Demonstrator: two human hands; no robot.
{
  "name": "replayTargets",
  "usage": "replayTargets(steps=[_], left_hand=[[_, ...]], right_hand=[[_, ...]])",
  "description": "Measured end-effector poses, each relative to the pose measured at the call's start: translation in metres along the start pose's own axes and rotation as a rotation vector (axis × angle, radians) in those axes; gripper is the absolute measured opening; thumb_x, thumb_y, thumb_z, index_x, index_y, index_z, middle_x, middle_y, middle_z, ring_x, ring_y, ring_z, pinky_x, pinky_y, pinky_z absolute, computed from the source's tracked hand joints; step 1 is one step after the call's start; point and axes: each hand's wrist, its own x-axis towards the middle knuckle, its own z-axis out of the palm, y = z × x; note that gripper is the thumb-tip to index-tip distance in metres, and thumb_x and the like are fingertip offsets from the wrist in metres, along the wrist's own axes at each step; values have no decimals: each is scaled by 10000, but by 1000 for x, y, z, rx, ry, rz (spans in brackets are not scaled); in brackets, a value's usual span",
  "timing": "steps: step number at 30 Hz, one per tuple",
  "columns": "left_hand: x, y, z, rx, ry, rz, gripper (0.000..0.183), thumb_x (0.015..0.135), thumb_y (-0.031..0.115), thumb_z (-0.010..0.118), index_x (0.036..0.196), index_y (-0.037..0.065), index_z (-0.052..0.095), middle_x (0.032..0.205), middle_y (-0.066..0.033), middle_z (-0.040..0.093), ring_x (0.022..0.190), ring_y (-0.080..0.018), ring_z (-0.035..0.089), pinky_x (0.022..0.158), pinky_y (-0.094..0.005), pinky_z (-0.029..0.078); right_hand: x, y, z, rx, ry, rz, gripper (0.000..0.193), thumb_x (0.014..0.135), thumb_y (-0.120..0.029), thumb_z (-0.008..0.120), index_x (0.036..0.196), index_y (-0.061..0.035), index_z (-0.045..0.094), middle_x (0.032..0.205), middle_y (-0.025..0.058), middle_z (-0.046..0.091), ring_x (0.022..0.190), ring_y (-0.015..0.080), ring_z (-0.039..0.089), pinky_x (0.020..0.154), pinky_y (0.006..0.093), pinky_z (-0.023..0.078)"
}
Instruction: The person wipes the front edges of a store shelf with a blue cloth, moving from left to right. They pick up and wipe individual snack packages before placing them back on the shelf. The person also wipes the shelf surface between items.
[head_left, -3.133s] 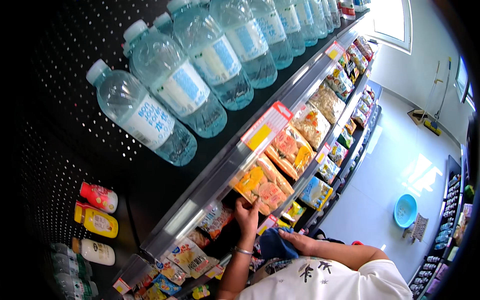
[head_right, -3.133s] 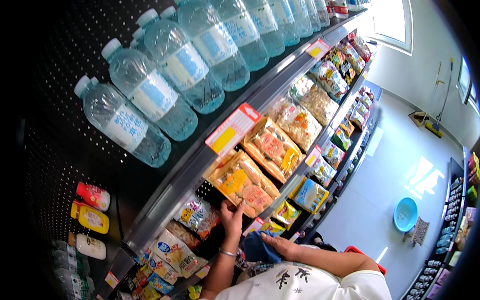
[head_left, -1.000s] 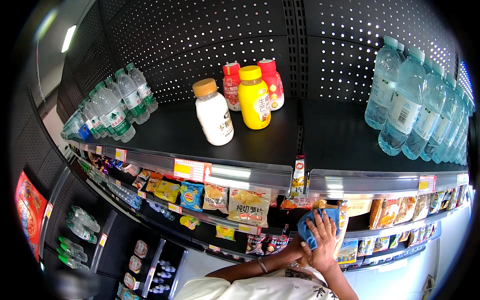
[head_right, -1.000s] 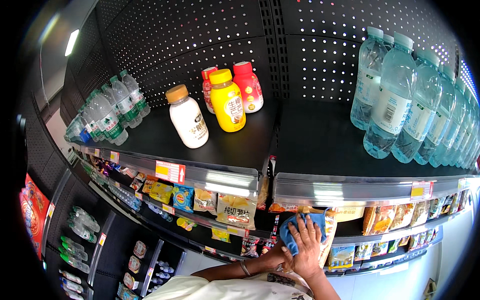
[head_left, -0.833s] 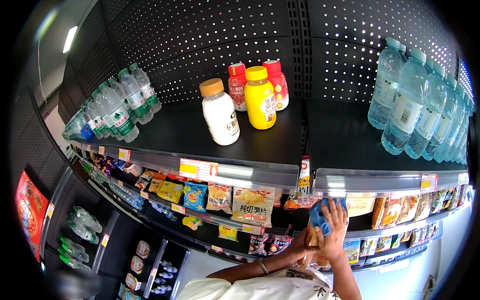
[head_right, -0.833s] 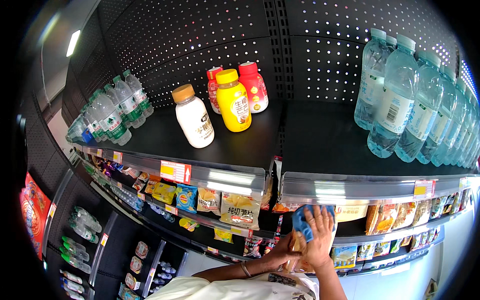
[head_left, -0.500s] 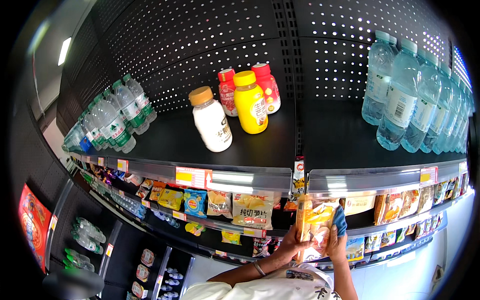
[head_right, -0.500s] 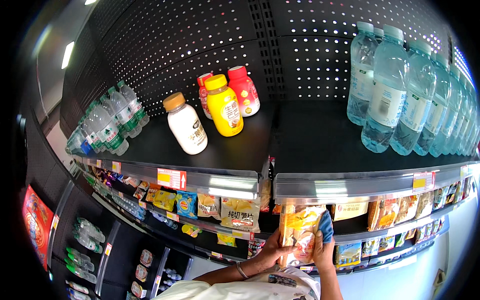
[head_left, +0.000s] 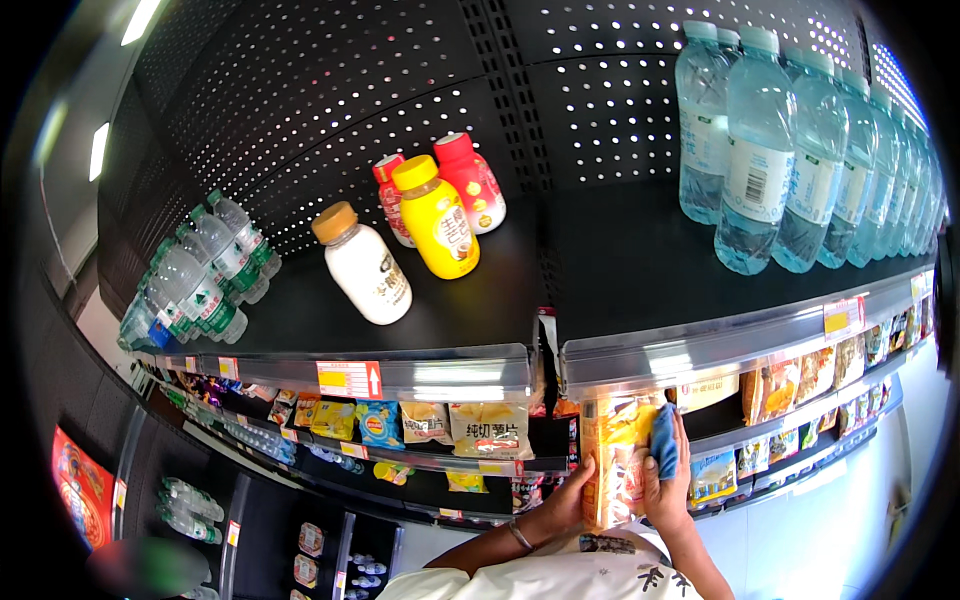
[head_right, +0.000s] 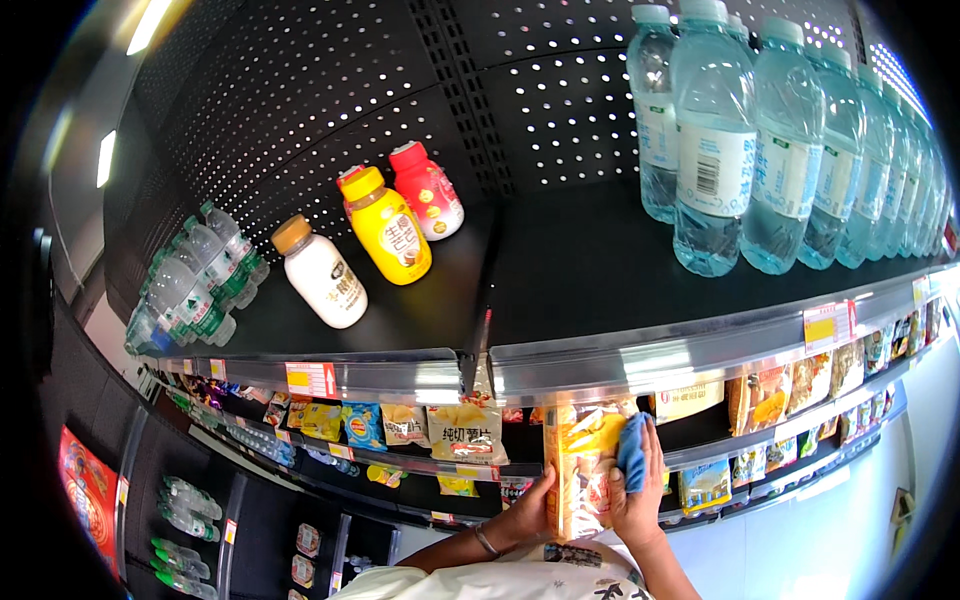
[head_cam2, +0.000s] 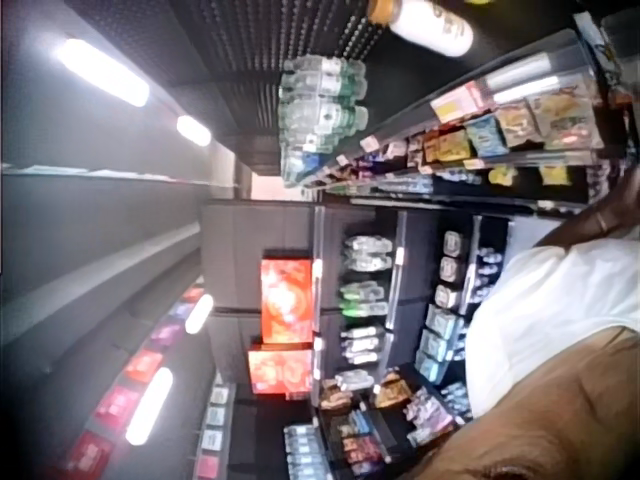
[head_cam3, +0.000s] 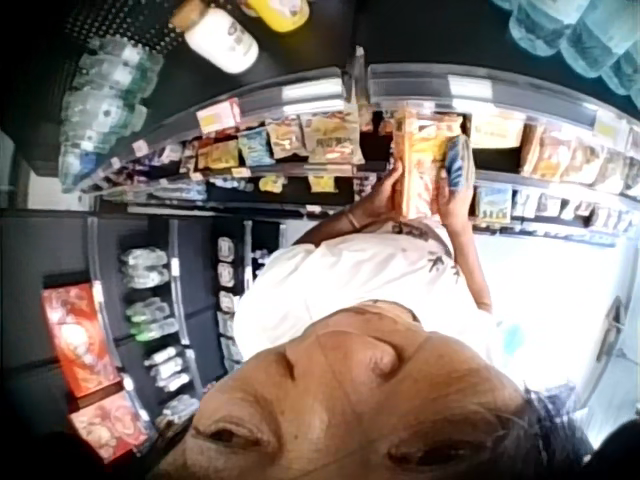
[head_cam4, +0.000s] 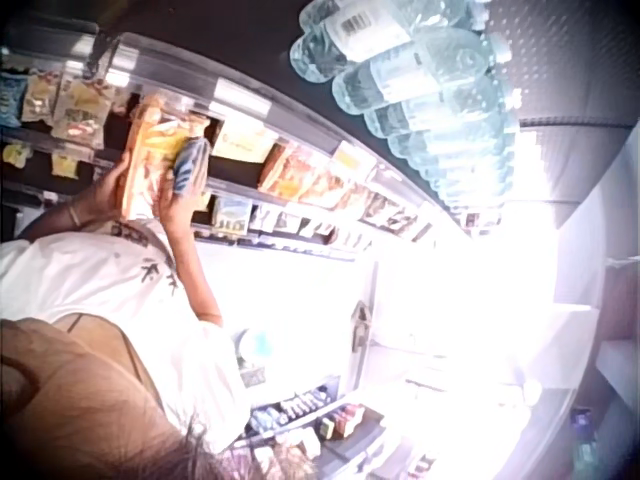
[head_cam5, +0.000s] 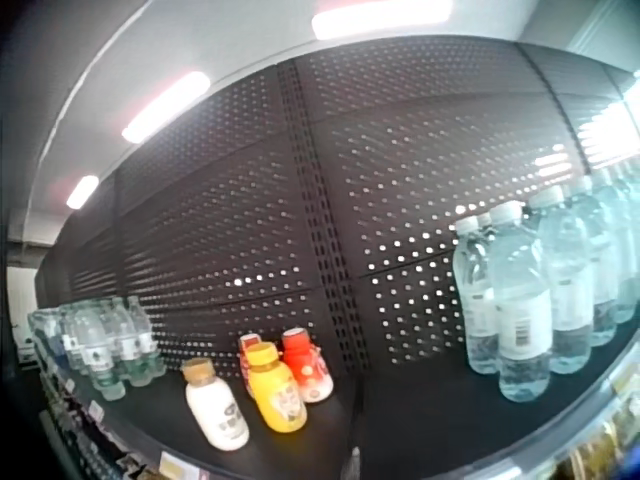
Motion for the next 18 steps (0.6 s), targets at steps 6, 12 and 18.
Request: replayTargets(steps=[6,12,18], left_hand=[[6,4,-11,47,29,120,651,1020,558,322,1526,152,266,1486,-115,416,1351,-278,444,1130,-487,359],[24,18,0,0,121,181,666,1018,567,308,1519,129,278,1531,-151,353,1391,-303,395,1175,-479,298],[23,19,-17,-111,-53,191,672,1014,550,358,1506,96,295,1505,-142,397,1368,-301,428,1154,-485,331]], right_hand=[[0,-25,-5,-195,-155,-106,721,919,-430,524,1468,10,364,1552,256,286,1417,459,285,1146,554,204],[-9,-47,4,-208,-459,-269,746,824,-399,670,1442,-54,433,1538,212,332,1440,404,279,1162,546,179],[-6,-36,3,-215,-372,-305,704,854,-442,621,1426,-64,463,1522,210,361,1424,414,303,1156,546,195]])
